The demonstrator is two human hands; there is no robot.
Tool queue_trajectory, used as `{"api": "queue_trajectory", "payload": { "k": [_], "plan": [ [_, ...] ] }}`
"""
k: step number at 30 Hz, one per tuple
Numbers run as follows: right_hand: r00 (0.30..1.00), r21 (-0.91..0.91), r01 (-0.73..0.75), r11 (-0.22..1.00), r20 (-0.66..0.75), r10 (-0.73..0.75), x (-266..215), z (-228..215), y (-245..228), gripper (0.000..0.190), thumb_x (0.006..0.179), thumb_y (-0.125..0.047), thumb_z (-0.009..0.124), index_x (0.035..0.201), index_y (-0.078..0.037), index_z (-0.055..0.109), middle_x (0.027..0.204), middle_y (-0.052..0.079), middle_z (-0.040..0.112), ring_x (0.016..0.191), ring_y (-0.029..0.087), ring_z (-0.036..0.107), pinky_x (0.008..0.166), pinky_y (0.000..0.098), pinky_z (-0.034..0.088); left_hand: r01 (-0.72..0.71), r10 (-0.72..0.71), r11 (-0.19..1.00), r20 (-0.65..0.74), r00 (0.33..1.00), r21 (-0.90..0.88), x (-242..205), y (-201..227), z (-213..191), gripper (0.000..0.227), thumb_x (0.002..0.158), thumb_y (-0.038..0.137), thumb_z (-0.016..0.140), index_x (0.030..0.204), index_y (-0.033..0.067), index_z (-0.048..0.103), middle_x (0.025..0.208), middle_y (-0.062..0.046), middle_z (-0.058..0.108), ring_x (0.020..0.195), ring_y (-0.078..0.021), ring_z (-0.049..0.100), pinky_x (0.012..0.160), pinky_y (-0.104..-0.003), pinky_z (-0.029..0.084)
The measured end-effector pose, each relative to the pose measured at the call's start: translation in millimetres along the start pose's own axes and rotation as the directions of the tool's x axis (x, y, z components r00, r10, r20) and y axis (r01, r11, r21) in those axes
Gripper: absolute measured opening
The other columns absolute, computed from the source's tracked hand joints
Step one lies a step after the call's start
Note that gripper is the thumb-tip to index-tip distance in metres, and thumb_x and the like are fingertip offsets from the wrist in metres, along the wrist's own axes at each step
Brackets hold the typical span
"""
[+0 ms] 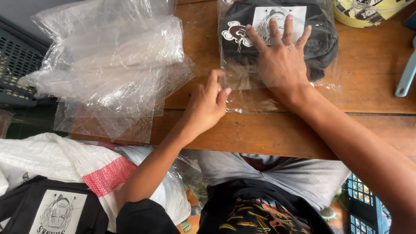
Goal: Cleaning a small black pouch with a brush and duster before placing it into a plastic bag for packaging.
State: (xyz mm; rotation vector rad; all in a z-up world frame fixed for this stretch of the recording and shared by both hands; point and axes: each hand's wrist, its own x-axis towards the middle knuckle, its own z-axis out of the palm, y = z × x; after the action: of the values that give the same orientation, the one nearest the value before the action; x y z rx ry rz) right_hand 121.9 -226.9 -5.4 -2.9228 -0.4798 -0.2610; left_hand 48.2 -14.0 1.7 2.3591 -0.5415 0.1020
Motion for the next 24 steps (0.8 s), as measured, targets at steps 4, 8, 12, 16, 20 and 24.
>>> {"api": "queue_trajectory", "payload": {
  "k": [4, 8, 12, 16, 20, 24],
  "plan": [
    [0.996, -0.040, 0.036, 0.999, -0.077, -0.039, 11.4, 12.1, 7.7, 0.075, 0.098, -0.005, 0.042, 0.167, -0.025, 0.020, 0.165, 0.032, 0.024, 0.147, 0.061, 0.017, 0.110, 0.0820, 0.012, -0.046, 0.052, 0.990, 0.037, 0.998, -0.137, -14.2, 9.8, 3.5, 0.023, 0.103, 0.014, 0.057, 0.122, 0.0030, 0.047, 0.055, -0.002, 0.051, 0.042, -0.0161, 0.042, 0.042, -0.036, 0.030],
    [0.976, -0.059, 0.206, 0.977, 0.087, -0.201, 17.2, -3.0, 9.1, 0.087, 0.090, -0.004, 0.054, 0.166, -0.028, 0.018, 0.164, 0.025, 0.028, 0.151, 0.046, 0.021, 0.116, 0.0704, 0.017, 0.002, 0.021, 0.984, 0.131, 0.991, -0.178, -20.9, 10.9, 2.5, 0.028, 0.104, 0.017, 0.054, 0.126, 0.0025, 0.045, 0.058, 0.001, 0.048, 0.046, -0.0157, 0.040, 0.047, -0.035, 0.030],
    [0.942, -0.020, 0.334, 0.942, -0.020, -0.334, 15.2, 3.7, 24.8, 0.081, 0.095, -0.049, 0.060, 0.166, -0.029, 0.026, 0.160, 0.023, 0.043, 0.148, 0.046, 0.033, 0.111, 0.0751, 0.023, 0.037, -0.026, 0.992, 0.095, 0.995, -0.118, -18.8, -3.9, -2.9, 0.026, 0.103, 0.017, 0.053, 0.124, 0.0018, 0.046, 0.061, -0.003, 0.057, 0.049, -0.0253, 0.055, 0.052, -0.044, 0.038],
    [0.888, -0.021, 0.435, 0.900, -0.158, -0.433, 15.7, 7.1, 30.6, 0.071, 0.099, -0.030, 0.057, 0.165, -0.029, 0.032, 0.159, 0.025, 0.047, 0.146, 0.051, 0.040, 0.110, 0.0774, 0.024, 0.053, -0.037, 0.994, 0.163, 0.986, -0.099, -15.0, -3.8, -6.7, 0.033, 0.105, 0.021, 0.050, 0.132, 0.0026, 0.048, 0.062, -0.003, 0.051, 0.049, -0.0230, 0.049, 0.054, -0.042, 0.037],
    [0.905, -0.093, 0.425, 0.900, 0.053, -0.422, 34.4, 5.3, 24.8, 0.077, 0.095, -0.059, 0.033, 0.166, -0.036, 0.014, 0.167, 0.018, 0.025, 0.154, 0.040, 0.018, 0.119, 0.0676, 0.006, 0.032, -0.009, 0.994, 0.216, 0.976, -0.101, -14.5, 1.1, -12.1, 0.014, 0.103, 0.015, 0.053, 0.112, 0.0081, 0.046, 0.063, -0.006, 0.048, 0.055, -0.0251, 0.049, 0.059, -0.040, 0.039],
    [0.920, -0.121, 0.370, 0.921, 0.187, -0.345, 60.6, 11.9, 22.1, 0.118, 0.069, -0.094, 0.049, 0.165, -0.039, 0.006, 0.170, 0.009, 0.021, 0.154, 0.038, 0.019, 0.118, 0.0694, 0.008, 0.045, 0.000, 0.987, 0.283, 0.959, -0.153, -15.0, 13.0, -18.9, 0.013, 0.102, 0.011, 0.054, 0.113, 0.0055, 0.054, 0.074, -0.007, 0.062, 0.063, -0.0225, 0.056, 0.063, -0.038, 0.045]
  ]
}}
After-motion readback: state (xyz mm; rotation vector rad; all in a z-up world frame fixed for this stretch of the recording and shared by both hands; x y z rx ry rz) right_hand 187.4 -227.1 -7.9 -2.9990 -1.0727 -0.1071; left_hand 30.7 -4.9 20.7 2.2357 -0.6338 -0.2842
